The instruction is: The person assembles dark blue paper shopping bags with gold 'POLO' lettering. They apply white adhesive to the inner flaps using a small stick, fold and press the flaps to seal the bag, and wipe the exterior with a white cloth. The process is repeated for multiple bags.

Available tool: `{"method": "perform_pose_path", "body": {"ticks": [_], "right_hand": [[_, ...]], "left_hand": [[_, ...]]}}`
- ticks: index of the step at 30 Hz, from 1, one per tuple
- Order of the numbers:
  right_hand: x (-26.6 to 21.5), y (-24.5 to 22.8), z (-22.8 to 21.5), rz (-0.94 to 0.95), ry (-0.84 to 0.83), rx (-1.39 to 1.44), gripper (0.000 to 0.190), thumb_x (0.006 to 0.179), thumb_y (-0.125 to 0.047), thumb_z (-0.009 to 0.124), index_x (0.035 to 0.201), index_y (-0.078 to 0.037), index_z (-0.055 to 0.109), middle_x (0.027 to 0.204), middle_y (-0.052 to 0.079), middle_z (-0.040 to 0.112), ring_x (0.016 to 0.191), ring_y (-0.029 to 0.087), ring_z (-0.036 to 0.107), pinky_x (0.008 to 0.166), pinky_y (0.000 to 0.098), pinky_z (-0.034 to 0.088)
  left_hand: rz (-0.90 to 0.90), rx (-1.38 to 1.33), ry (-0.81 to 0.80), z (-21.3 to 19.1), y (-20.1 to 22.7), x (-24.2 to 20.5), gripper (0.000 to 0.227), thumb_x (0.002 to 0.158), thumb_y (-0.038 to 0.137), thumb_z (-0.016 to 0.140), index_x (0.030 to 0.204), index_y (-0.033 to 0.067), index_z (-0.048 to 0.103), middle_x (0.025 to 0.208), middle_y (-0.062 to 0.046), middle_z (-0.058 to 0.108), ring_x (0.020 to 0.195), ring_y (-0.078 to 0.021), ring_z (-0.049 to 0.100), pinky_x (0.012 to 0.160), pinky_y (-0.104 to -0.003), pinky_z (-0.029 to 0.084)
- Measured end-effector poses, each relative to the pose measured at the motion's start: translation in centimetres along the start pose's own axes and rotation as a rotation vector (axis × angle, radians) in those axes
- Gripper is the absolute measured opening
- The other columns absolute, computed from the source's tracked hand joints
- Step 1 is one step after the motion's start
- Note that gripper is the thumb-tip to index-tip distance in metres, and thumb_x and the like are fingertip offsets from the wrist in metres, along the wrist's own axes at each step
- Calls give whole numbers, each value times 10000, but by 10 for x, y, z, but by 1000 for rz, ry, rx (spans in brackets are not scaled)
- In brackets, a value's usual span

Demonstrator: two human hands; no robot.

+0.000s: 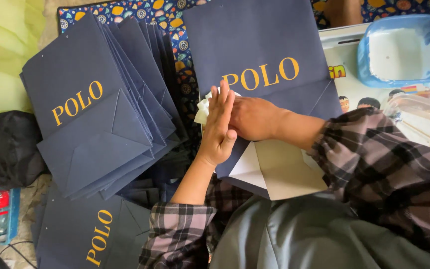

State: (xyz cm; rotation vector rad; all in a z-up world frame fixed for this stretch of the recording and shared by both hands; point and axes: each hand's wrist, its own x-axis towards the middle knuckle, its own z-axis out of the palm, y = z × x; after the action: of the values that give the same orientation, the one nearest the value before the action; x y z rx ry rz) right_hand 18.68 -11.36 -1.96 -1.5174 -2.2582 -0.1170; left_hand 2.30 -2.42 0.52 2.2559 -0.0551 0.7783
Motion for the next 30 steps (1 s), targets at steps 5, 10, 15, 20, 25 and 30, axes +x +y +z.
{"method": "perform_pose_path", "body": {"ticks": [5, 10, 15, 20, 25, 30], "right_hand": [[-12, -39, -52, 58, -46, -11, 436, 948, -330, 655, 1247, -14, 689, 1318, 165, 682, 1311, 374, 592, 1132, 512, 431], [-60, -60, -64, 88, -62, -5, 520, 965, -361, 601, 1347, -10, 631, 1420, 169, 633, 1355, 384, 561, 1111, 523, 445], [-89, -68, -57, 127, -61, -11, 552, 991, -404, 559, 1385, -19, 605, 1522, 165, 555, 1428, 359, 494, 1143, 520, 401], [-104, -50, -57, 227, 71, 66, 511, 959, -434, 654, 1281, -41, 698, 1301, 177, 701, 1293, 369, 620, 1102, 487, 478], [-149, -22, -89, 355, 28, -196, 496, 964, -457, 639, 1287, -88, 716, 1361, 136, 696, 1354, 328, 607, 1131, 490, 472], [-167, -24, -102, 495, -54, -345, 590, 973, -550, 564, 1411, -167, 662, 1502, 58, 628, 1458, 237, 529, 1201, 497, 414]], "left_hand": [[-42, 3, 31, -2, -3, -2, 995, 982, 789, 58, 1677, 88, 180, 1759, -122, 45, 1621, -301, -44, 1327, -412, -35], [-37, 3, 25, 2, -6, -4, 984, 988, 785, 77, 1678, 90, 180, 1759, -117, 46, 1622, -294, -43, 1324, -415, -51], [-31, 0, 9, 4, -3, -2, 1014, 969, 810, 80, 1678, 90, 173, 1757, -123, 52, 1621, -307, -39, 1324, -433, -49], [-56, 183, -238, 9, -11, -4, 1133, 875, 894, 17, 1684, 110, 146, 1747, -144, 116, 1603, -392, 95, 1287, -566, 58], [-104, 307, -361, 11, -4, -1, 1074, 902, 861, 50, 1678, 123, 136, 1739, -137, 166, 1604, -367, 145, 1280, -590, 45], [-148, 427, -451, 14, 7, 3, 980, 936, 818, 85, 1675, 179, 166, 1734, -113, 194, 1602, -336, 155, 1269, -615, 37]]}}
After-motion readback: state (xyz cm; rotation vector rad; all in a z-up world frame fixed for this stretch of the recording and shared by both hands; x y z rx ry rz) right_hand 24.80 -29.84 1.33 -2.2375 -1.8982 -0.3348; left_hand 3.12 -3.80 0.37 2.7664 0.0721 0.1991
